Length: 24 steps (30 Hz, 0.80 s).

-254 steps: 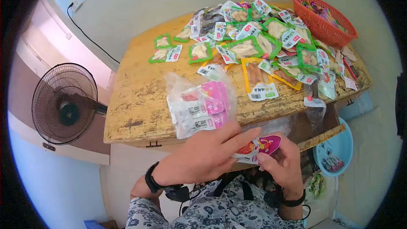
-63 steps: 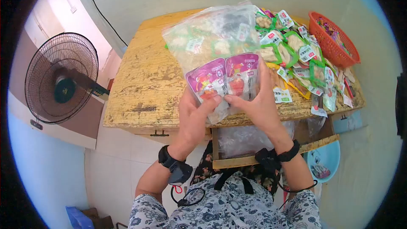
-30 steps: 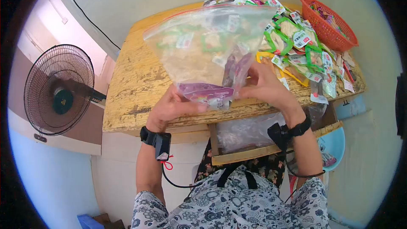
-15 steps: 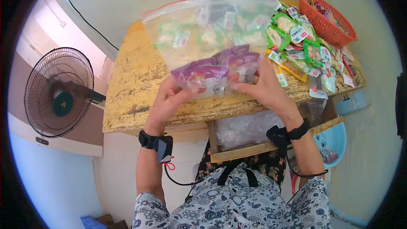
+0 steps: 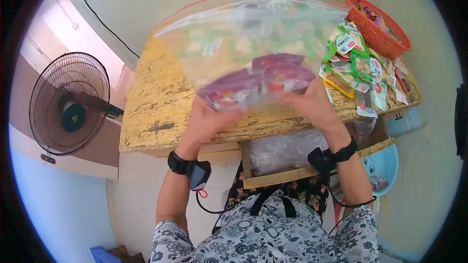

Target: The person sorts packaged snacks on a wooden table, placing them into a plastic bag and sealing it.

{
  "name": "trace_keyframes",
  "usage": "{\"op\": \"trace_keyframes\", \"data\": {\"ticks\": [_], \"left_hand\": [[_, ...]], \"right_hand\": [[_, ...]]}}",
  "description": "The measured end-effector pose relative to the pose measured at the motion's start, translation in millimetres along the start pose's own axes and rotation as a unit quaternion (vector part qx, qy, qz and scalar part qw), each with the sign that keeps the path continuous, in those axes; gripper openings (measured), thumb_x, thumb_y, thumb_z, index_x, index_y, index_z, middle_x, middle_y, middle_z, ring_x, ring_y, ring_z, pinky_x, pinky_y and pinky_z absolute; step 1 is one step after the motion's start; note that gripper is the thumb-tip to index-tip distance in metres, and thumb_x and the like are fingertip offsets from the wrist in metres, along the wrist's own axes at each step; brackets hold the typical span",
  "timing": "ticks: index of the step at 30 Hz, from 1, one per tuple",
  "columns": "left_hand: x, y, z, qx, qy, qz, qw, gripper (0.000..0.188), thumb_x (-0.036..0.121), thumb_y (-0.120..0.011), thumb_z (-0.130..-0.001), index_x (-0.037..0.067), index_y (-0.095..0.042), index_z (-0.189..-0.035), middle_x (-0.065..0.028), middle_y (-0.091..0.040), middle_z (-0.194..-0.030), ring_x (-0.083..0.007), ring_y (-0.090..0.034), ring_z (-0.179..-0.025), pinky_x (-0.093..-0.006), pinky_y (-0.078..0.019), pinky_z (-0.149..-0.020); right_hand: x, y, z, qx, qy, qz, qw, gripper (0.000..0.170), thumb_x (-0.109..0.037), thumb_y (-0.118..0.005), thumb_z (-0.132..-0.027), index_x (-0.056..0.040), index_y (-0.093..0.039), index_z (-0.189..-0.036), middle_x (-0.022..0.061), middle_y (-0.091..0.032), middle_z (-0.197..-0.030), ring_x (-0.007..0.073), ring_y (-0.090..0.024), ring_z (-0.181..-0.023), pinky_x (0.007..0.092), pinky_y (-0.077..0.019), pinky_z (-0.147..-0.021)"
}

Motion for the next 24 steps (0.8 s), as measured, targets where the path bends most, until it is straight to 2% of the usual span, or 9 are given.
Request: {"op": "trace_keyframes", "data": {"ticks": [2,5,8,11,14,17,20,23,24], "left_hand": [[-10.2,8.2,0.0,-0.008,0.076,0.059,0.995,0.049,0.003,-0.083,-0.078,0.000,-0.064,-0.123,-0.0042,-0.071,-0.114,-0.0107,-0.064,-0.100,-0.0290,-0.0525,-0.090],[-22.1,10.3,-3.6,-0.013,0.081,0.022,0.996,0.046,0.004,-0.083,-0.079,0.001,-0.066,-0.122,-0.0030,-0.072,-0.110,-0.0093,-0.065,-0.098,-0.0285,-0.0525,-0.089],[-2.9,7.0,-2.9,0.015,0.019,0.043,0.999,0.042,0.007,-0.082,-0.080,0.002,-0.068,-0.119,-0.0020,-0.073,-0.107,-0.0080,-0.065,-0.095,-0.0274,-0.0523,-0.086],[-9.3,12.0,-4.1,0.006,0.040,0.030,0.999,0.040,0.008,-0.082,-0.081,0.002,-0.068,-0.118,-0.0019,-0.073,-0.105,-0.0080,-0.065,-0.095,-0.0270,-0.0526,-0.084],[-0.2,14.9,-6.3,0.045,0.013,0.061,0.997,0.037,0.009,-0.081,-0.084,0.002,-0.068,-0.118,-0.0022,-0.073,-0.103,-0.0084,-0.065,-0.094,-0.0266,-0.0526,-0.081],[0.0,19.9,-10.4,0.021,0.027,0.067,0.997,0.038,0.010,-0.079,-0.086,0.001,-0.067,-0.121,-0.0030,-0.073,-0.102,-0.0094,-0.066,-0.094,-0.0262,-0.0527,-0.080],[18.2,24.4,-15.8,0.039,0.018,0.097,0.994,0.041,0.010,-0.078,-0.087,-0.001,-0.065,-0.124,-0.0048,-0.073,-0.103,-0.0111,-0.067,-0.091,-0.0265,-0.0533,-0.079],[36.0,35.8,-24.9,0.096,-0.055,0.087,0.990,0.041,0.010,-0.077,-0.089,-0.002,-0.063,-0.126,-0.0083,-0.073,-0.106,-0.0136,-0.069,-0.094,-0.0280,-0.0550,-0.082],[42.1,36.7,-27.5,0.093,-0.064,0.083,0.990,0.040,0.011,-0.074,-0.091,-0.003,-0.062,-0.127,-0.0102,-0.073,-0.107,-0.0161,-0.069,-0.096,-0.0299,-0.0553,-0.085]], "right_hand": [[-3.6,2.4,-3.3,-0.035,-0.004,0.030,0.999,0.049,-0.001,-0.081,-0.079,-0.0007,-0.062,-0.124,0.0054,-0.071,-0.113,0.0143,-0.067,-0.102,0.0316,-0.0540,-0.091],[16.0,6.0,-2.0,-0.061,-0.054,0.040,0.996,0.048,0.000,-0.081,-0.078,-0.0008,-0.063,-0.122,0.0055,-0.071,-0.114,0.0145,-0.066,-0.103,0.0322,-0.0538,-0.094],[4.5,4.8,-2.8,-0.051,-0.009,0.020,0.998,0.046,0.000,-0.081,-0.077,-0.0008,-0.064,-0.120,0.0052,-0.071,-0.113,0.0142,-0.067,-0.102,0.0318,-0.0536,-0.093],[4.0,8.2,-6.3,-0.056,0.001,0.070,0.996,0.049,0.000,-0.081,-0.077,-0.0012,-0.064,-0.123,0.0054,-0.070,-0.114,0.0141,-0.066,-0.103,0.0313,-0.0533,-0.093],[9.9,10.4,-7.1,-0.043,-0.037,0.024,0.998,0.046,-0.011,-0.082,-0.079,-0.0014,-0.065,-0.121,0.0068,-0.074,-0.107,0.0143,-0.069,-0.097,0.0312,-0.0537,-0.090],[-14.3,9.3,-7.1,-0.030,-0.059,-0.044,0.997,0.041,-0.009,-0.079,-0.084,-0.0013,-0.065,-0.121,0.0070,-0.074,-0.107,0.0135,-0.069,-0.098,0.0305,-0.0551,-0.086],[-19.6,19.3,-20.0,-0.017,0.011,-0.042,0.999,0.036,-0.009,-0.077,-0.087,-0.0023,-0.065,-0.121,0.0068,-0.073,-0.108,0.0145,-0.069,-0.100,0.0309,-0.0557,-0.086],[-40.4,27.0,-25.7,0.021,-0.030,-0.014,0.999,0.030,-0.010,-0.075,-0.090,-0.0022,-0.066,-0.119,0.0069,-0.073,-0.108,0.0142,-0.068,-0.100,0.0304,-0.0548,-0.088],[-47.3,30.0,-30.4,0.027,-0.007,-0.012,1.000,0.028,-0.010,-0.074,-0.091,-0.0022,-0.066,-0.117,0.0071,-0.073,-0.107,0.0141,-0.069,-0.100,0.0303,-0.0546,-0.089]]}}
Point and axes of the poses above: each hand's wrist, its own z-axis away from the middle knuckle, its own y-axis out of the back of the hand, x = y × z, the point moved 8 cm from there along -z, towards the middle knuckle
